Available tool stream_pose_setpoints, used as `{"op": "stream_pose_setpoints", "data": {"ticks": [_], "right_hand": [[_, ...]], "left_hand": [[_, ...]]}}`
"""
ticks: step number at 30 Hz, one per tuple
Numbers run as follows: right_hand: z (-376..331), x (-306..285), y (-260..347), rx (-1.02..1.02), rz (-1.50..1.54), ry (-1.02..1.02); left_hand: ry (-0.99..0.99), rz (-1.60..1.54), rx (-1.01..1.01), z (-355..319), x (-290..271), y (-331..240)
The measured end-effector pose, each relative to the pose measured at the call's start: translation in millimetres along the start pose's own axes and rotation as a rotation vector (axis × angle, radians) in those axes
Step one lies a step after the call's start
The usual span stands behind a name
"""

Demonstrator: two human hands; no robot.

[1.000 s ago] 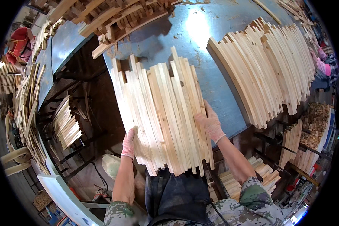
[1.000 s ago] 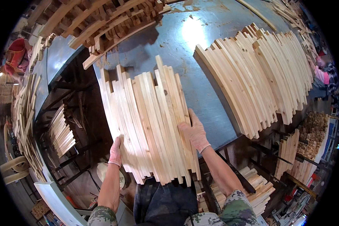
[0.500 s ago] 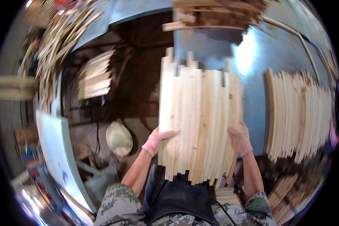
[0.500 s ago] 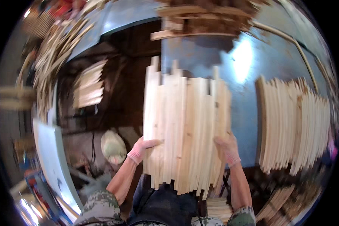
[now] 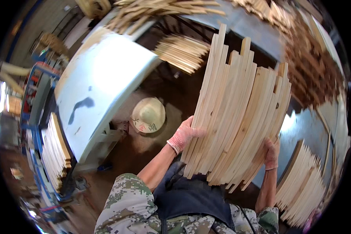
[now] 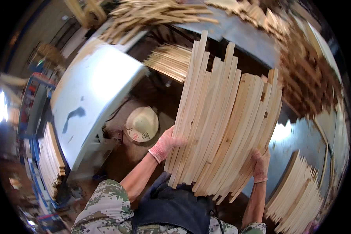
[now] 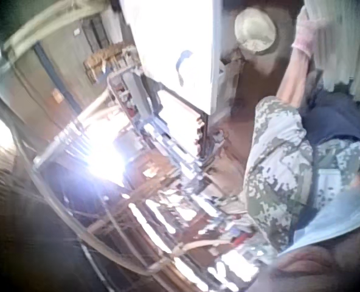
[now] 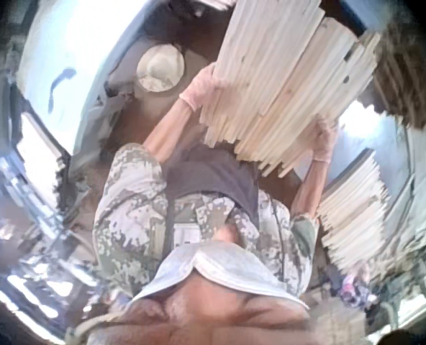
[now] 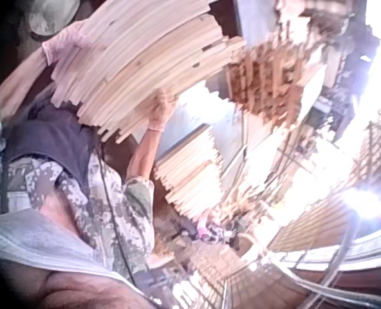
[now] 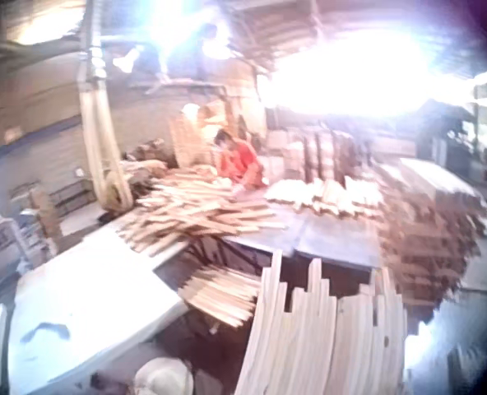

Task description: The person repeatedly picks up stacks of light-colored wooden planks from a metal table and places them onto a moving conveyor belt. The person wears pink gloves and a camouflage shirt while performing this repetitive stacking task in a workshop environment.

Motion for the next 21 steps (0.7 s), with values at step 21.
{"op": "stream_pose_setpoints", "data": {"ticks": [21], "right_hand": [[-96.6,418.2,66.4,0.235,-0.057,1.15]], "left_hand": [[-0.685,-0.466,0.262,-375.9,-140.9,54.1]]}}
Point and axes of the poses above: each hand's wrist, its own z-axis towards the middle knuckle, its own x-axis out of the palm, y = z × x, the point moved 10 cm from there along z, towards the middle knuckle, and after that the axes turned 10 degrees about -x, right-handed, at the moved point
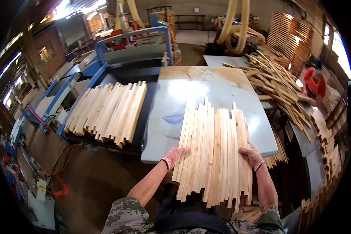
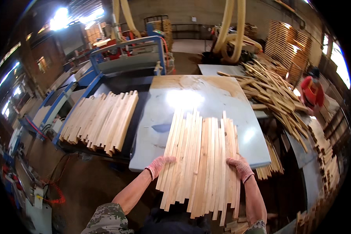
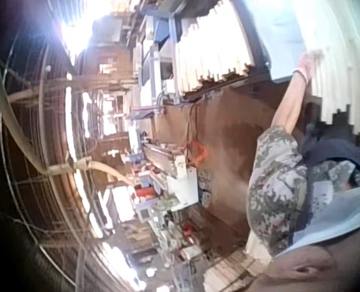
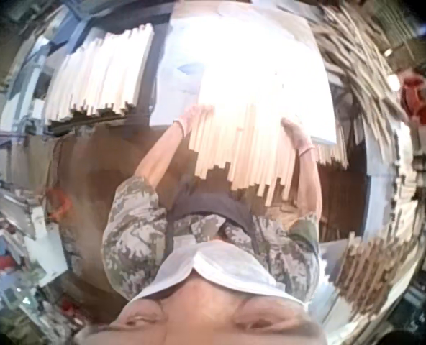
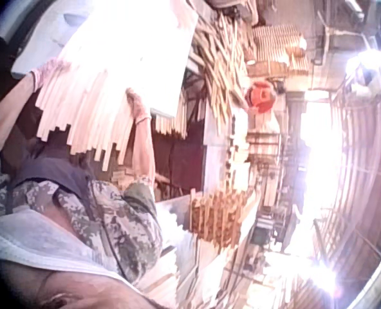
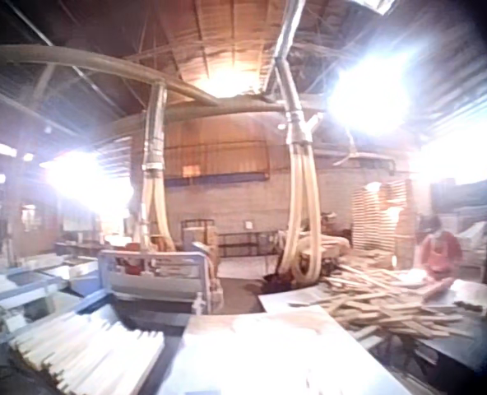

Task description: The person repeatedly picks up stacks of light-colored wooden planks from a metal table and places them onto a moving conveyor belt. The person wears pink gloves and a camouflage shirt while performing this repetitive stacking task in a workshop environment.

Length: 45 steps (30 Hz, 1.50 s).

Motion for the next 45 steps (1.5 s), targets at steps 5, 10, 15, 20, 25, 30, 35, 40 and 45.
{"op": "stream_pose_setpoints", "data": {"ticks": [5,10,15,20,25,30,35,40,45], "right_hand": [[110.4,30.4,-8.1,0.068,-0.065,-0.102],[195.3,80.2,-8.9,0.067,0.004,-0.02],[271.4,72.0,-5.4,0.062,-0.027,-0.02],[321.3,94.9,17.5,0.007,-0.064,0.026],[327.0,97.9,48.1,-0.027,-0.85,0.096],[314.9,84.5,51.2,-0.028,-1.074,0.096],[309.3,88.5,57.7,-0.088,-1.154,0.043],[306.5,88.8,56.7,-0.083,-1.119,0.002],[307.3,92.1,55.5,-0.088,-1.143,0.004]], "left_hand": [[-0.151,0.05,0.025,31.6,-51.1,-66.0],[-0.345,0.17,0.122,101.7,-117.5,-126.6],[-0.351,0.474,0.128,154.2,-124.0,-191.2],[-0.242,0.376,0.185,176.9,-127.1,-238.0],[-0.305,0.262,0.054,146.0,-121.7,-241.9],[-0.364,0.437,0.048,135.5,-169.8,-223.7],[-0.7,1.154,-0.124,69.9,-148.3,-242.5],[-0.979,1.414,0.066,79.9,-130.1,-245.5],[-1.181,1.539,0.108,94.4,-155.7,-255.9]]}}
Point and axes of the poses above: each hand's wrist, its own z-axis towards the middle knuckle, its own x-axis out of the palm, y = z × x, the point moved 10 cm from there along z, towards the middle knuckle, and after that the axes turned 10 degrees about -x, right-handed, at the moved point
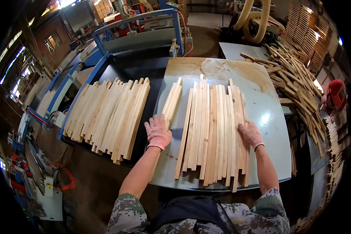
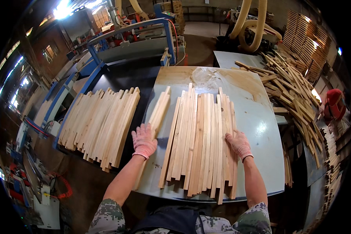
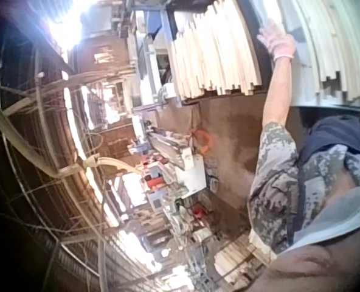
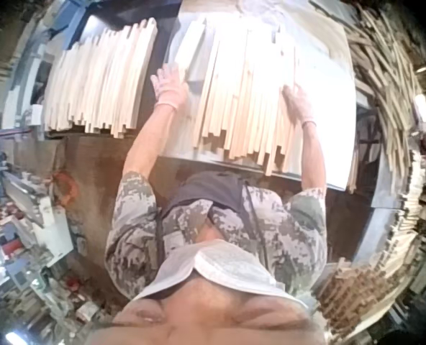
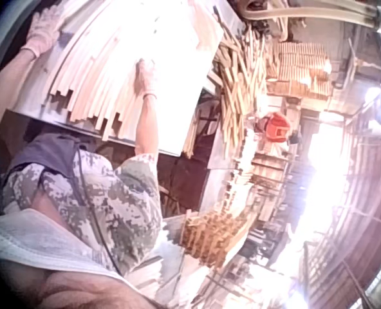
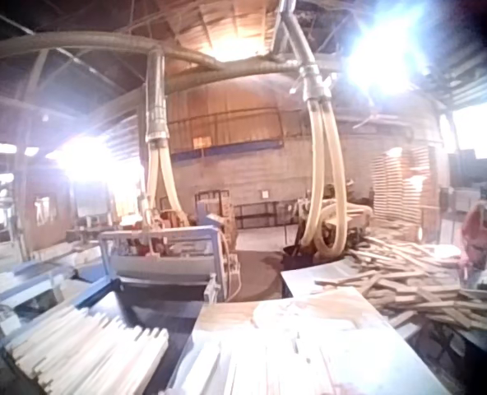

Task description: The person repeatedly picks up stacks of light-colored wooden planks from a metal table and places them onto a moving conveyor belt. The person wears pink gloves and a camouflage shirt while performing this repetitive stacking task in a workshop environment.

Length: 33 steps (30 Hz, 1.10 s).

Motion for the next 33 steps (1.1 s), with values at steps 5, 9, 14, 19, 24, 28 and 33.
{"op": "stream_pose_setpoints", "data": {"ticks": [5,9,14,19,24,28,33], "right_hand": [[2.6,4.9,2.2,-0.025,0.015,-0.023],[8.7,14.0,-12.2,-0.04,0.306,0.029],[-10.1,-24.6,27.9,0.006,-0.175,-0.319],[-47.6,-5.3,166.3,-0.275,0.124,-0.486],[-74.3,97.4,293.9,-0.376,0.49,-0.342],[-60.8,215.4,345.4,-0.31,0.669,-0.202],[-35.7,298.4,348.3,-0.288,0.023,-0.224]], "left_hand": [[-0.132,0.129,-0.183,65.9,19.2,95.4],[-0.007,0.041,-0.192,79.1,25.3,110.9],[-0.11,-0.277,-0.056,72.4,-10.3,162.8],[-0.267,-0.364,-0.135,76.1,-16.3,356.4],[-0.225,-0.271,-0.407,104.7,-20.6,575.0],[-0.27,-0.152,-0.586,131.0,-39.5,734.6],[-0.263,-0.09,-0.782,170.0,-82.2,865.3]]}}
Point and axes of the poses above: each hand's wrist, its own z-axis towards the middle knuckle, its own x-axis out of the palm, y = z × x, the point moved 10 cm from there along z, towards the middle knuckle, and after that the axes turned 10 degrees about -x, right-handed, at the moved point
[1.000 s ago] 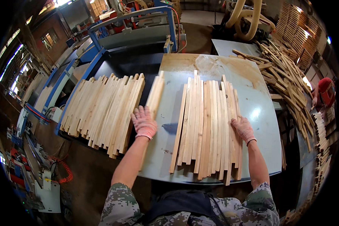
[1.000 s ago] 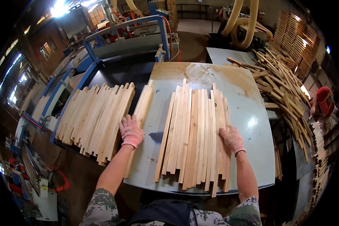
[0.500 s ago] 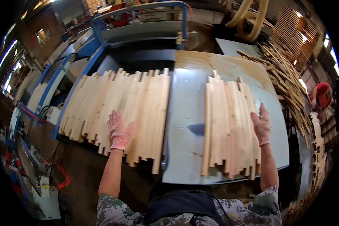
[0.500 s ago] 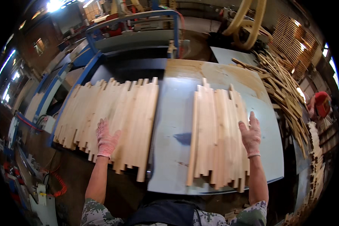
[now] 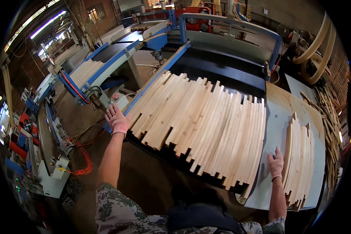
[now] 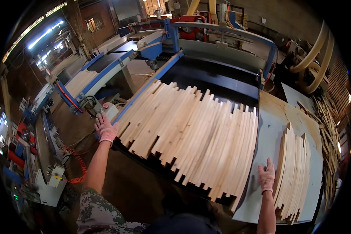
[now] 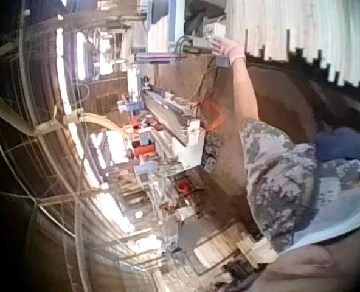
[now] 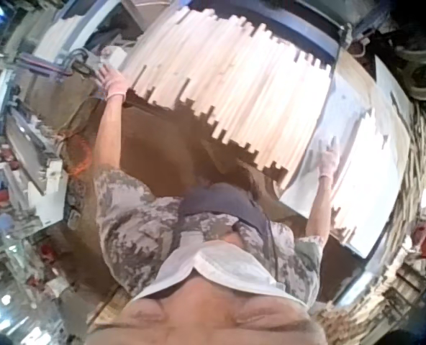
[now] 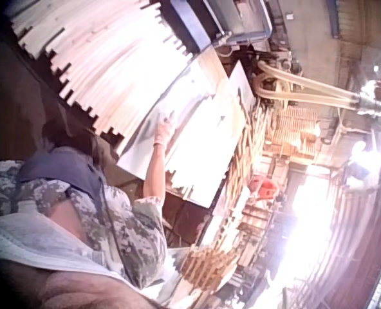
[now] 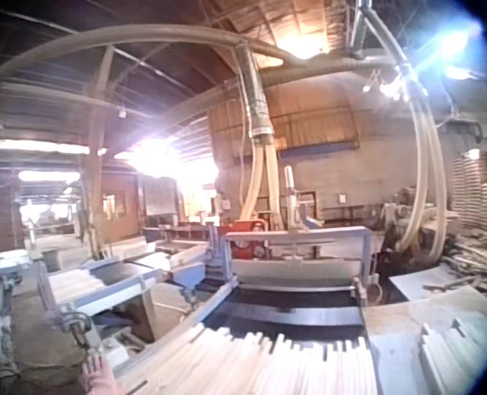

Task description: The person repeatedly picks up stacks of light-colored wooden planks from a metal table and places them onto a moving conveyor belt. The person wears pink gloves and a camouflage shirt while performing this repetitive stacking task in a workshop environment.

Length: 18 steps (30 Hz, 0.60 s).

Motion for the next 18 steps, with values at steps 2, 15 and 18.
{"op": "stream_pose_setpoints", "data": {"ticks": [2,15,18], "right_hand": [[-6.6,11.3,19.7,0.038,-0.322,0.019],[-8.8,26.5,35.5,0.059,-0.424,-0.053],[-15.9,40.3,29.9,-0.018,-0.368,-0.137]], "left_hand": [[0.014,0.059,-0.017,31.2,-3.1,9.6],[0.145,0.02,0.082,77.1,-0.9,7.1],[0.026,-0.47,0.259,63.5,9.8,47.6]]}}
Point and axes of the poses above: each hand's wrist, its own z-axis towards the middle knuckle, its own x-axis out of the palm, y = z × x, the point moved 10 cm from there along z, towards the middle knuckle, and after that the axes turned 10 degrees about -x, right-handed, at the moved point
